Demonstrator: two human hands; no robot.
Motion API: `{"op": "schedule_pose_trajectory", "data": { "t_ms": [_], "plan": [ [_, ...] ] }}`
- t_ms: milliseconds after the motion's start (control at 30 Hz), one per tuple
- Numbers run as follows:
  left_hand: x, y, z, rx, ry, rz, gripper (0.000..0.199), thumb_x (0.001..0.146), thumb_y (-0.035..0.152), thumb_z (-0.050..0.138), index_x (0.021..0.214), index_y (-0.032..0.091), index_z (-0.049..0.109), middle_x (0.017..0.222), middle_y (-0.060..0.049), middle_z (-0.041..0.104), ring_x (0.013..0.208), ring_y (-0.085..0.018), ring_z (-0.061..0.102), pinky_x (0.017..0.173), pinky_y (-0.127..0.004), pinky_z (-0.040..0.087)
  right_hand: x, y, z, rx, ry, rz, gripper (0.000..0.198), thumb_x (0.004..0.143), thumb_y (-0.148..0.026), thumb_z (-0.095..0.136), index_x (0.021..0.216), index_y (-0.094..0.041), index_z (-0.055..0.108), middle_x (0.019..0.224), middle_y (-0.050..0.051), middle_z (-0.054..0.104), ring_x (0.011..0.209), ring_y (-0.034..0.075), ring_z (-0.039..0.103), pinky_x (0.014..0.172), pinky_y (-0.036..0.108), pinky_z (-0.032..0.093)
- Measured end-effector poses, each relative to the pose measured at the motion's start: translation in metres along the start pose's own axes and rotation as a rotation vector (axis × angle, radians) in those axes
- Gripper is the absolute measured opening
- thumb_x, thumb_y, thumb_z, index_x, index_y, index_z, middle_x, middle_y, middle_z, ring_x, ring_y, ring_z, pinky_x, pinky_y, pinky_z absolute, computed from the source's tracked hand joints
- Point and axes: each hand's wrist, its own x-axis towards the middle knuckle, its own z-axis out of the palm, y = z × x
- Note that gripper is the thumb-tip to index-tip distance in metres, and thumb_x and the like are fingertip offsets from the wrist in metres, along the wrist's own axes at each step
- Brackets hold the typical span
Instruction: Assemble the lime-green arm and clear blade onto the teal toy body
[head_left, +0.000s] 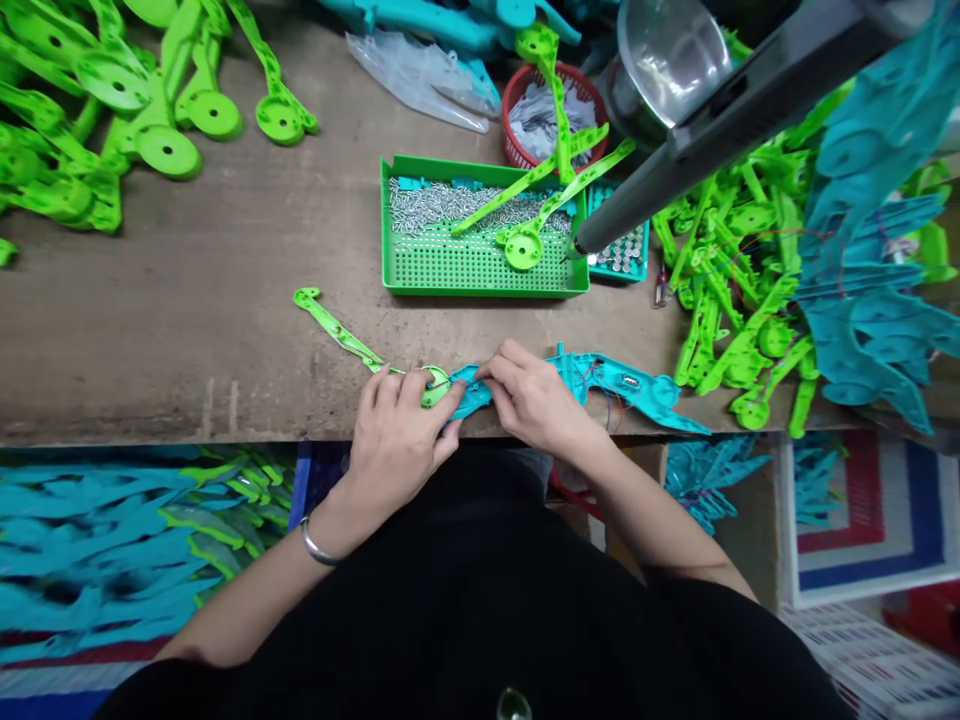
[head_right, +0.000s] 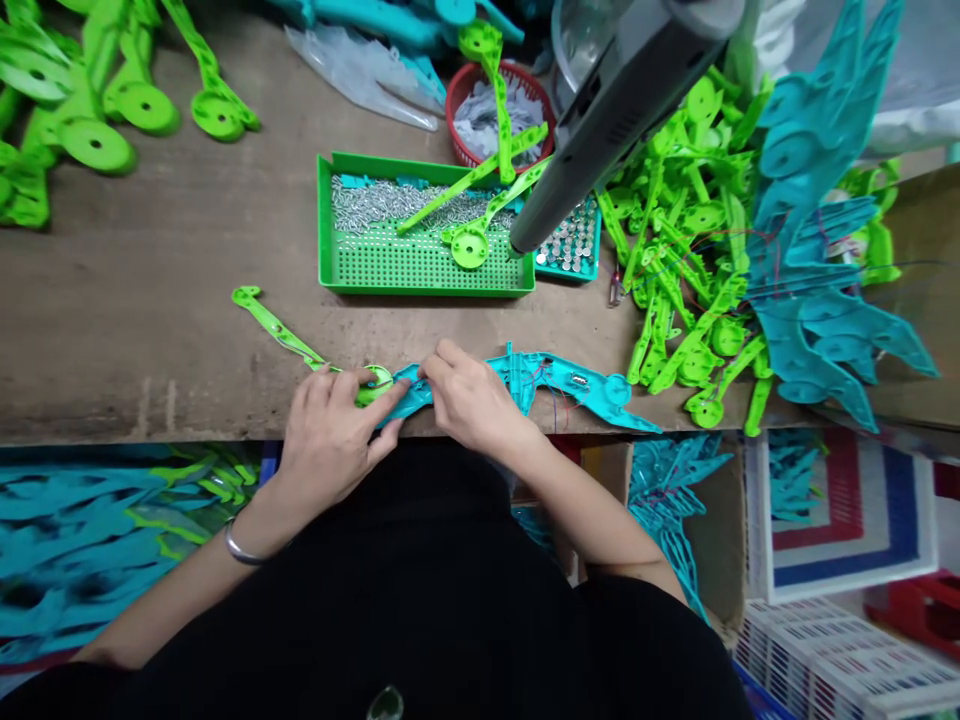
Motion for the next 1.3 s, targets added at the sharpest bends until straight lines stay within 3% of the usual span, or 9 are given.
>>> {"op": "schedule_pose_trajectory", "data": {
  "t_ms": [333,600,833,1067,1300],
  "plan": [
    [0.000,0.005,-0.003,0.124,0.013,0.029,0.039,0.092,0.028,0.057,0.130,0.025,0.065,0.116,-0.015,0.062,0.103,-0.033,0.054,0.102,-0.056,0.044,0.005,0.015,0.006,-0.057,-0.006,-0.115,0.028,0.092,-0.009,0.040,0.092,-0.014,0.068,0.083,0.004,0.051,0.069,0.015,0.045,0.064,0.028,0.036],
    [0.003,0.009,-0.006,0.209,-0.044,0.023,0.042,0.094,0.029,0.056,0.135,0.028,0.063,0.116,-0.013,0.064,0.102,-0.032,0.056,0.101,-0.052,0.046,0.000,0.016,-0.005,-0.072,-0.030,-0.098,0.030,0.094,-0.008,0.039,0.097,-0.014,0.068,0.090,0.008,0.055,0.074,0.017,0.050,0.068,0.030,0.040],
    [0.002,0.006,-0.003,0.221,-0.002,0.040,0.041,0.093,0.029,0.057,0.133,0.027,0.064,0.118,-0.014,0.063,0.102,-0.032,0.056,0.099,-0.052,0.047,-0.016,0.034,-0.010,0.023,0.149,0.047,0.016,0.094,-0.010,0.045,0.092,-0.016,0.060,0.089,0.008,0.062,0.085,0.020,0.058,0.079,0.033,0.045],
    [0.002,0.006,-0.003,0.230,0.012,0.057,0.042,0.091,0.029,0.059,0.133,0.027,0.065,0.114,-0.014,0.063,0.099,-0.032,0.055,0.098,-0.053,0.048,-0.018,0.038,0.000,-0.041,0.192,0.015,0.021,0.090,-0.007,0.044,0.088,-0.016,0.063,0.083,0.006,0.060,0.075,0.018,0.056,0.070,0.030,0.043],
    [0.003,0.007,-0.006,0.234,0.004,0.057,0.042,0.092,0.029,0.059,0.133,0.027,0.065,0.113,-0.014,0.063,0.098,-0.031,0.055,0.097,-0.052,0.049,-0.022,0.042,0.007,-0.085,0.258,-0.031,0.024,0.090,-0.008,0.045,0.091,-0.014,0.068,0.081,0.006,0.061,0.075,0.017,0.058,0.071,0.029,0.044]
  ]
}}
